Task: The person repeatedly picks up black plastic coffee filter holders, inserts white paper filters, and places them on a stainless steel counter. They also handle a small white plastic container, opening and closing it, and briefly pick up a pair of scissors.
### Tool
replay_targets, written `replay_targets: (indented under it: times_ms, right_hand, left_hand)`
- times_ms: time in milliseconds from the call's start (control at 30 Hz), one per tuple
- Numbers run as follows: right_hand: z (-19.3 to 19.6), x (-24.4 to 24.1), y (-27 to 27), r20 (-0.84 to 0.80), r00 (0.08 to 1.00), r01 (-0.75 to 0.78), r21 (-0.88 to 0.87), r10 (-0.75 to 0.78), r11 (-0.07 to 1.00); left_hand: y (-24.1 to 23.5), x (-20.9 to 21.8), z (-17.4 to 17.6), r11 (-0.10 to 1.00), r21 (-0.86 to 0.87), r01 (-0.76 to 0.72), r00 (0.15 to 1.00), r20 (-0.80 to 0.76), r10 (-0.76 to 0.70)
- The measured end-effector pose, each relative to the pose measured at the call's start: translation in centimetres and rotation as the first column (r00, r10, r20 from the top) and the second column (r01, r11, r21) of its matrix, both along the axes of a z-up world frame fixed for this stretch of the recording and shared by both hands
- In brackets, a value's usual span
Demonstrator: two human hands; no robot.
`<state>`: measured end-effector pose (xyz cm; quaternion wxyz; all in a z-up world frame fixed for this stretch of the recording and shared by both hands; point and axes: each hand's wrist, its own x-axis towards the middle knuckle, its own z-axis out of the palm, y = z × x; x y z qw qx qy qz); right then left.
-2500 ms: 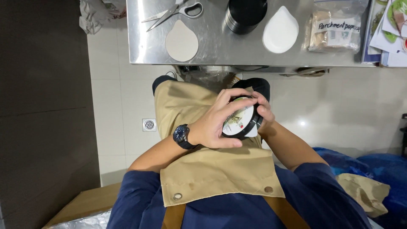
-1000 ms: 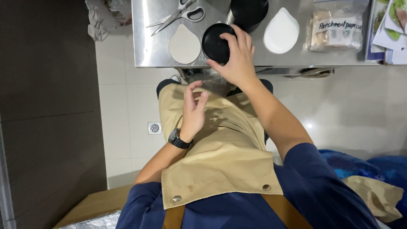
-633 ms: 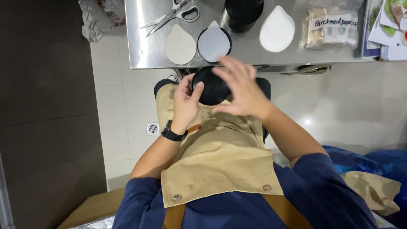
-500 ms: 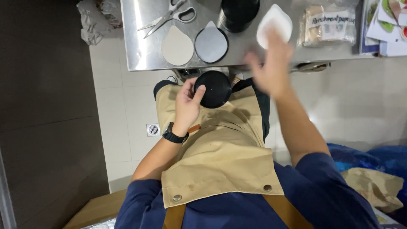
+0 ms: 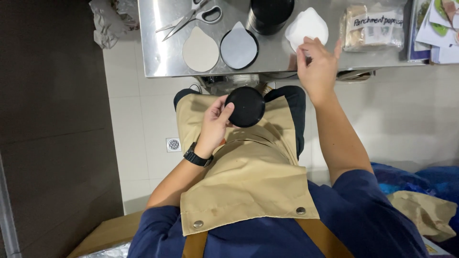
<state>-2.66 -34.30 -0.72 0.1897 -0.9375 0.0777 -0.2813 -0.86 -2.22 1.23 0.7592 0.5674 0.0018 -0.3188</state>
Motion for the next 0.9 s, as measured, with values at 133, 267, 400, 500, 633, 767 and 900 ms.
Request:
replay_targets:
  times_ms: [133, 267, 400, 500, 633, 767, 900]
  right_hand:
    - [2.3, 0.0, 0.7, -0.002, 0.998, 0.066, 0.297, -0.068, 0.952]
    - [6.0, -1.4, 3.2, 0.311, 0.946, -0.018, 0.327, -0.090, 0.945]
    - [6.1, -4.0, 7.0, 0.354, 0.898, -0.233, -0.117, 0.260, 0.965]
    - [5.0, -5.1, 10.7, 0.270, 0.819, -0.485, -0.144, 0.506, 0.863]
    - [4.7, -6.0, 12.8, 0.171, 0.855, -0.470, -0.141, 0.489, 0.871]
    - [5.3, -6.0, 13.6, 0.163, 0.854, -0.482, -0.110, 0.495, 0.869]
    - [3.6, -7.6, 12.7, 0.299, 0.826, -0.490, -0.039, 0.478, 0.871]
  left_hand:
    - [-0.1, 0.2, 1.3, 1.000, -0.023, 0.015, 0.999, -0.052, -0.016]
    - [-0.4, 0.2, 1.2, 1.000, -0.028, 0.002, 0.987, -0.163, -0.007]
    - [-1.0, -0.2, -1.9, 0.988, -0.139, -0.065, 0.990, -0.137, 0.046]
    - [-1.3, -0.3, -4.1, 0.989, -0.121, -0.083, 0.991, -0.118, 0.068]
    - [-1.3, -0.6, -3.0, 0.993, -0.086, -0.076, 0.994, -0.087, 0.069]
    - [-1.4, -1.0, -3.2, 0.994, -0.080, -0.069, 0.991, 0.105, 0.077]
    - [0.0, -1.1, -0.4, 0.957, 0.224, -0.187, 0.799, 0.601, 0.016]
